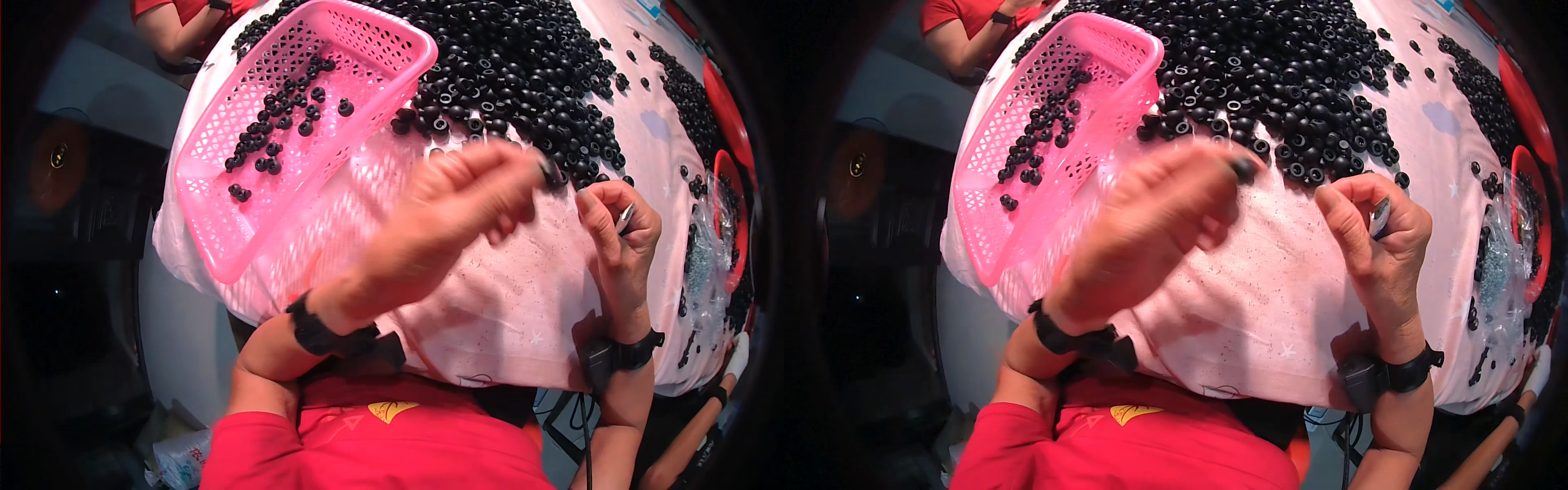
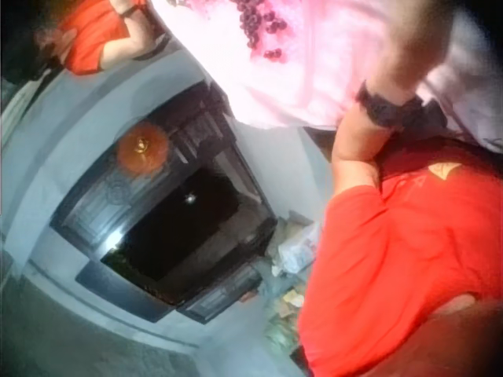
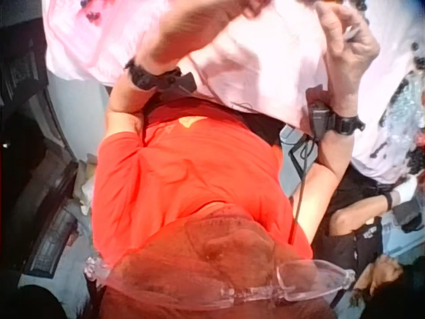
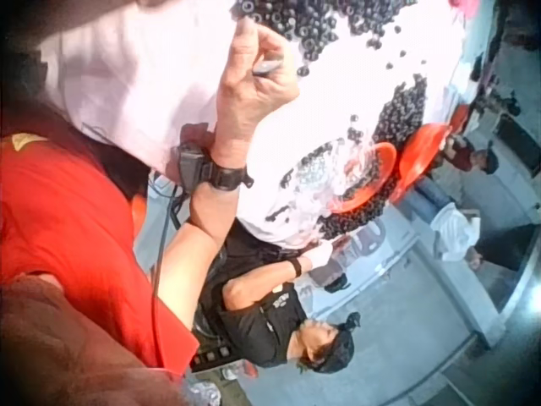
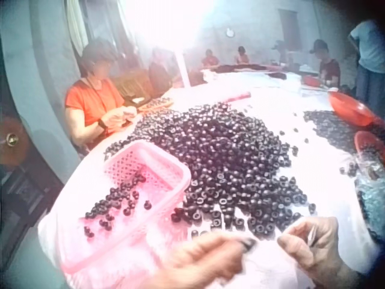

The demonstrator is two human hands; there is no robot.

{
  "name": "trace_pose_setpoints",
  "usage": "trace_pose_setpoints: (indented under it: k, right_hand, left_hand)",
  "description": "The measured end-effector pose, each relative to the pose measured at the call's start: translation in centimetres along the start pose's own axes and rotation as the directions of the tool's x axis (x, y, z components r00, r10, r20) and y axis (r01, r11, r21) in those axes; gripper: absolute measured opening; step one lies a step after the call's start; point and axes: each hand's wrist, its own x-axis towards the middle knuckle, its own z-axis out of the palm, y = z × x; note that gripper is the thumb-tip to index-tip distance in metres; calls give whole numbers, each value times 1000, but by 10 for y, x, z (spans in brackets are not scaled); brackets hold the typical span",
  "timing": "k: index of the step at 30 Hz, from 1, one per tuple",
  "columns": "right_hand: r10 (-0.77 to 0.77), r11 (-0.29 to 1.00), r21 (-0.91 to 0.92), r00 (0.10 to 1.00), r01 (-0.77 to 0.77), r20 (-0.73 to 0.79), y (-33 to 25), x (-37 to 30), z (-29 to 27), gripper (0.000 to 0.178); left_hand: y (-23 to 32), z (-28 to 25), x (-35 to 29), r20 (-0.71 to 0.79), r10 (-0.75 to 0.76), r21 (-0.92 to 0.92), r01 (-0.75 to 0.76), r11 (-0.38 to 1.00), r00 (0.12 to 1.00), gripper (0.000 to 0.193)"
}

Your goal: Manually assembling or checking small black plastic shoe components at a production table.

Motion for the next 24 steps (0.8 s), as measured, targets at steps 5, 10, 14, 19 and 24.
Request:
trace_pose_setpoints:
  k: [5,10,14,19,24]
  right_hand:
    - [-110,985,-132,994,108,-9,3,-2,-1,8]
    - [-155,969,-194,988,151,-4,2,1,1,7]
    - [-180,955,-240,984,173,-9,2,0,1,6]
    - [-191,949,-252,982,188,15,1,0,-2,7]
    - [-186,949,-253,982,188,34,1,0,-1,7]
  left_hand:
    - [73,-53,-13,-163,304,-382,-345,858,938,32]
    - [98,-78,-27,-292,182,-612,-330,718,939,36]
    - [77,-53,-17,-233,199,-422,-283,861,952,35]
    - [25,-17,17,90,196,780,-191,596,977,27]
    - [-8,-21,32,293,279,955,-296,-33,914,23]
